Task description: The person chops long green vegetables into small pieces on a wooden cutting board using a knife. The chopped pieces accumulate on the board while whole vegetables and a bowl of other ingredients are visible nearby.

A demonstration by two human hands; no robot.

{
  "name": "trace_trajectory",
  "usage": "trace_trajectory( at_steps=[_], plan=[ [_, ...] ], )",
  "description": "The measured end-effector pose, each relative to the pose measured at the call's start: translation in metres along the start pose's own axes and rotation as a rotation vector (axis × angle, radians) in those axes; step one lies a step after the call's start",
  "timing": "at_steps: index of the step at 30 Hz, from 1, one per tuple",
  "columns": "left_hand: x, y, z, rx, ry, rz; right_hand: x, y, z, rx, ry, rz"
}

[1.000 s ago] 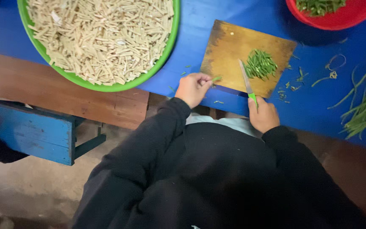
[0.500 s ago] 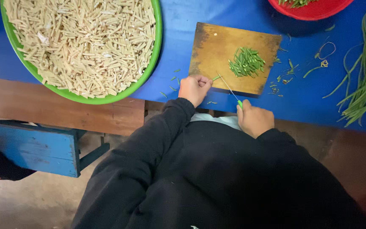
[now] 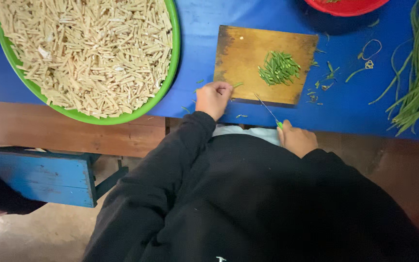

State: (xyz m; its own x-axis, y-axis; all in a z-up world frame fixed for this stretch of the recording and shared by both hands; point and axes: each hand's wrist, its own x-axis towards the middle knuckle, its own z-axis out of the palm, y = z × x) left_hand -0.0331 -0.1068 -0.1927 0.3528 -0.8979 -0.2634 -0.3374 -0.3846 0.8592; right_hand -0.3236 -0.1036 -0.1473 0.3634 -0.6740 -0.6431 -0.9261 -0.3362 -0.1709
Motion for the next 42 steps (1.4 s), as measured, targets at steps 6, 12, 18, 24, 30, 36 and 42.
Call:
trace_trajectory(
  at_steps=[6, 12, 18, 24, 30, 36, 42],
  plan=[
    [0.003, 0.009, -0.021, -0.223, -0.117, -0.259, -0.009, 0.008, 0.001, 0.019, 0.13, -0.037],
    [-0.003, 0.013, -0.036, -0.325, -0.07, -0.291, 0.006, 0.003, -0.003, 0.062, 0.328, -0.198],
    [-0.006, 0.008, -0.046, -0.18, 0.0, -0.171, -0.006, 0.012, -0.015, 0.142, 0.317, -0.161],
    [-0.008, -0.001, -0.038, -0.224, -0.057, -0.269, 0.001, 0.013, -0.008, 0.122, 0.344, -0.064],
    [0.009, 0.006, -0.019, 0.049, -0.074, 0.223, -0.005, 0.012, -0.01, 0.196, 0.253, -0.027],
    [0.031, 0.024, -0.001, 0.353, -0.219, 0.695, -0.002, 0.011, -0.023, 0.533, 0.314, 0.021],
    [0.052, 0.032, -0.006, 0.503, -0.243, 1.053, 0.001, 0.005, -0.019, 0.48, 0.275, 0.023]
  ],
)
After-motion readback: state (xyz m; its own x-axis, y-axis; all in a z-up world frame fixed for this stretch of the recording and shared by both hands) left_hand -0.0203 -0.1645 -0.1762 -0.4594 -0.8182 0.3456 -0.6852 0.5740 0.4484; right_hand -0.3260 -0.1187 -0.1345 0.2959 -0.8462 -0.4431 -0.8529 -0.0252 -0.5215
